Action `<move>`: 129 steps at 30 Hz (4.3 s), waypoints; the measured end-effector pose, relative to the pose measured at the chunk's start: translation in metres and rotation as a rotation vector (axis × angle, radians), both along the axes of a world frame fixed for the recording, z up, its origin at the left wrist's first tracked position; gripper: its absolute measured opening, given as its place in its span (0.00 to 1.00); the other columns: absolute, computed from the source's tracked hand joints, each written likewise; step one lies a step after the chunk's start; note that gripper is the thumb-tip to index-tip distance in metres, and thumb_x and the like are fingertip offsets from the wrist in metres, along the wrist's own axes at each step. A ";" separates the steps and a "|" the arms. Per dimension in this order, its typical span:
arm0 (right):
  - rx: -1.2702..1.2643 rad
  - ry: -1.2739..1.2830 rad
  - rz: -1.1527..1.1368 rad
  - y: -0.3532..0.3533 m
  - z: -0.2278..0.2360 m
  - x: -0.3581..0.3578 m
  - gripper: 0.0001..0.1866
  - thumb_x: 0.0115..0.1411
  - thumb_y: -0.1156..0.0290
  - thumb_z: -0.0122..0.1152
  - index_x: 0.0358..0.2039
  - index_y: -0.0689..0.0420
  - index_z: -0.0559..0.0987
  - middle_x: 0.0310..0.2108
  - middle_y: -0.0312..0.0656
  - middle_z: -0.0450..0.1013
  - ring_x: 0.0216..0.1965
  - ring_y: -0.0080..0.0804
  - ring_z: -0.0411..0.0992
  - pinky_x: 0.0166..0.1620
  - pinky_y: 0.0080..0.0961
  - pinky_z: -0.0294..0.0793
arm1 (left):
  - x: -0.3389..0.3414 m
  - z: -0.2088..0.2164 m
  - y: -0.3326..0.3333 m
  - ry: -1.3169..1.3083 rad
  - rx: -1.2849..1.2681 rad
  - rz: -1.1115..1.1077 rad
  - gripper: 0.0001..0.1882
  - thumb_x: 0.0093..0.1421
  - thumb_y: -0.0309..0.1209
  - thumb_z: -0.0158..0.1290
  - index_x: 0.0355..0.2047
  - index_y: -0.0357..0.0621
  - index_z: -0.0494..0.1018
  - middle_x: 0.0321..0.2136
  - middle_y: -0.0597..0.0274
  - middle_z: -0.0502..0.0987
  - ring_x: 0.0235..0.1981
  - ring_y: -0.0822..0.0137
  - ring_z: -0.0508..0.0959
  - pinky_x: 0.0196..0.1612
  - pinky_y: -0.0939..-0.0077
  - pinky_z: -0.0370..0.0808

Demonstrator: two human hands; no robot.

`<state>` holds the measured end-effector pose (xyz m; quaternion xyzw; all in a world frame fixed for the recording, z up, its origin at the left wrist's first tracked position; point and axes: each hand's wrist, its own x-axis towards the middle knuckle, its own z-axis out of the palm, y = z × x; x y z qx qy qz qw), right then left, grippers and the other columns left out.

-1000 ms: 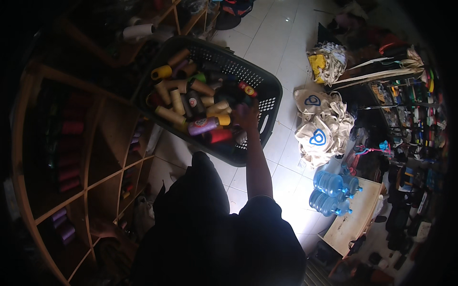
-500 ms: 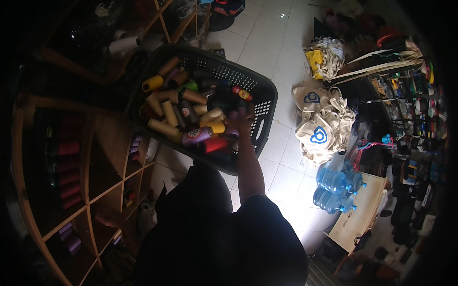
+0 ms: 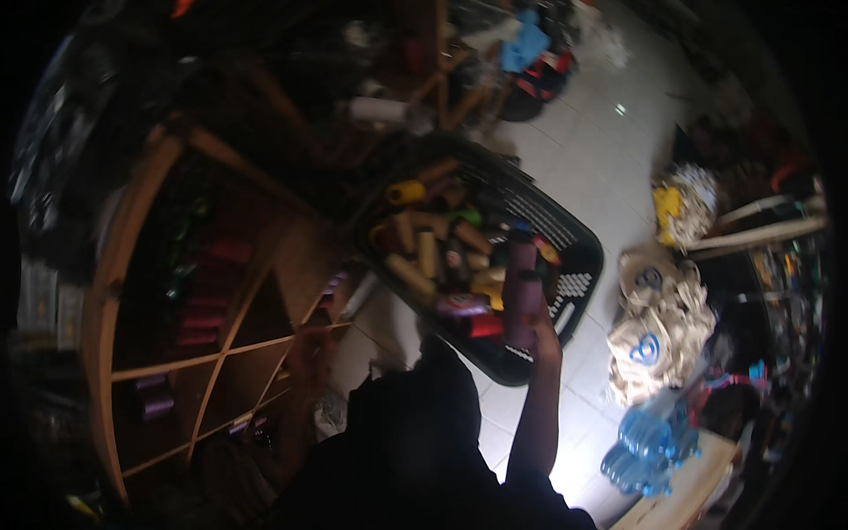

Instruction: The person picks up spools of thread from a black basket and places them onto a wooden shelf. They handle the spools one at a time, sorting them by color and arranging them in rows on the shelf.

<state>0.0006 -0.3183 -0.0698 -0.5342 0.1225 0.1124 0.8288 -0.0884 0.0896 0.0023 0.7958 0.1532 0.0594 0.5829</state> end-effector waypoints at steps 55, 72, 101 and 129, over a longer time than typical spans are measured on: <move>-0.325 -1.110 0.724 0.695 0.079 -0.173 0.28 0.48 0.69 0.71 0.47 0.66 0.70 0.43 0.56 0.70 0.44 0.54 0.71 0.48 0.42 0.70 | -0.279 0.020 0.227 -0.425 0.217 0.931 0.27 0.45 0.26 0.66 0.45 0.35 0.69 0.38 0.56 0.72 0.37 0.65 0.78 0.37 0.73 0.74; -0.043 -0.739 0.968 0.640 0.104 -0.166 0.32 0.49 0.71 0.69 0.54 0.62 0.67 0.46 0.47 0.70 0.45 0.29 0.69 0.47 0.31 0.71 | -0.247 0.019 0.240 -0.361 0.298 0.851 0.29 0.44 0.22 0.65 0.48 0.33 0.69 0.39 0.51 0.72 0.41 0.60 0.77 0.44 0.69 0.75; -0.435 -1.117 0.670 0.687 0.082 -0.130 0.37 0.42 0.61 0.75 0.49 0.64 0.68 0.45 0.54 0.67 0.47 0.54 0.69 0.51 0.42 0.69 | -0.215 0.023 0.266 -0.331 0.475 0.951 0.17 0.53 0.28 0.62 0.42 0.37 0.72 0.42 0.51 0.74 0.43 0.56 0.75 0.45 0.65 0.72; -1.115 -0.415 -0.310 0.208 -0.011 -0.124 0.14 0.41 0.86 0.54 0.32 0.60 0.72 0.33 0.48 0.66 0.35 0.47 0.68 0.37 0.34 0.70 | -0.153 -0.067 0.137 -0.280 0.836 0.338 0.05 0.54 0.20 0.52 0.32 0.38 0.70 0.29 0.59 0.69 0.34 0.63 0.74 0.38 0.69 0.70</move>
